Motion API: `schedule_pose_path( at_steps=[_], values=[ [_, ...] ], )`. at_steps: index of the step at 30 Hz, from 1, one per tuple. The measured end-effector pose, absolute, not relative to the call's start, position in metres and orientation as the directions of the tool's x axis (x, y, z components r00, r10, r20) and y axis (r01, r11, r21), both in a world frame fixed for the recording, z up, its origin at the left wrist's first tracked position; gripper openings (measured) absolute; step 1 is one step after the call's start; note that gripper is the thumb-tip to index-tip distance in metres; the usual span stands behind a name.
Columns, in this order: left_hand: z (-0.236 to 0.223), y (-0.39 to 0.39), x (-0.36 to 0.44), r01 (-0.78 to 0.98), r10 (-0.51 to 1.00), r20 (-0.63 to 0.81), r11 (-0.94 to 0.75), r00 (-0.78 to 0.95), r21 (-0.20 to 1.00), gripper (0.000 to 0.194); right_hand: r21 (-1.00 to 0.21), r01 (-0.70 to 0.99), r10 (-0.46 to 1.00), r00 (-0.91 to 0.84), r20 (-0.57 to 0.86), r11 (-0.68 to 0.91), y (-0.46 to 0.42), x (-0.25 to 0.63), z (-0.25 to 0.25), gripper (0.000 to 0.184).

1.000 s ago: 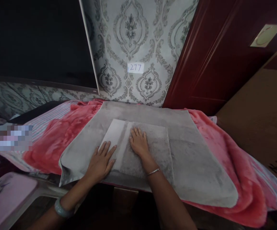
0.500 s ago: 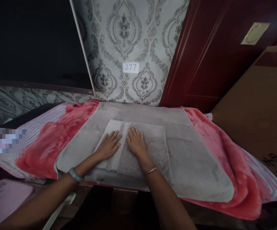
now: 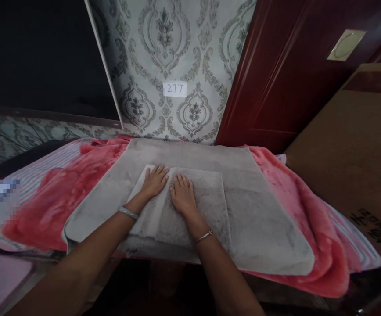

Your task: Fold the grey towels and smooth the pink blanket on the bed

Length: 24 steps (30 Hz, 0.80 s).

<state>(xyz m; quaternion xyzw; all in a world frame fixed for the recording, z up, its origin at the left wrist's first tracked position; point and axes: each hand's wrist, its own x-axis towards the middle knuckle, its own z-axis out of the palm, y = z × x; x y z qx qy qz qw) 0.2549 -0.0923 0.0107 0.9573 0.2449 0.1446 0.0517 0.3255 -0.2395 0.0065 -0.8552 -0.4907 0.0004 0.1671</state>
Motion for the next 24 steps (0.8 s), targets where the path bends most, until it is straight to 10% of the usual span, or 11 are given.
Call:
schedule_pose_path(
  at_steps=[24],
  values=[
    [0.005, -0.081, 0.253, 0.451, 0.488, 0.388, -0.873, 0.782, 0.188, 0.048, -0.243, 0.852, 0.841, 0.51, 0.181, -0.464, -0.192, 0.353, 0.015, 0.056]
  ],
)
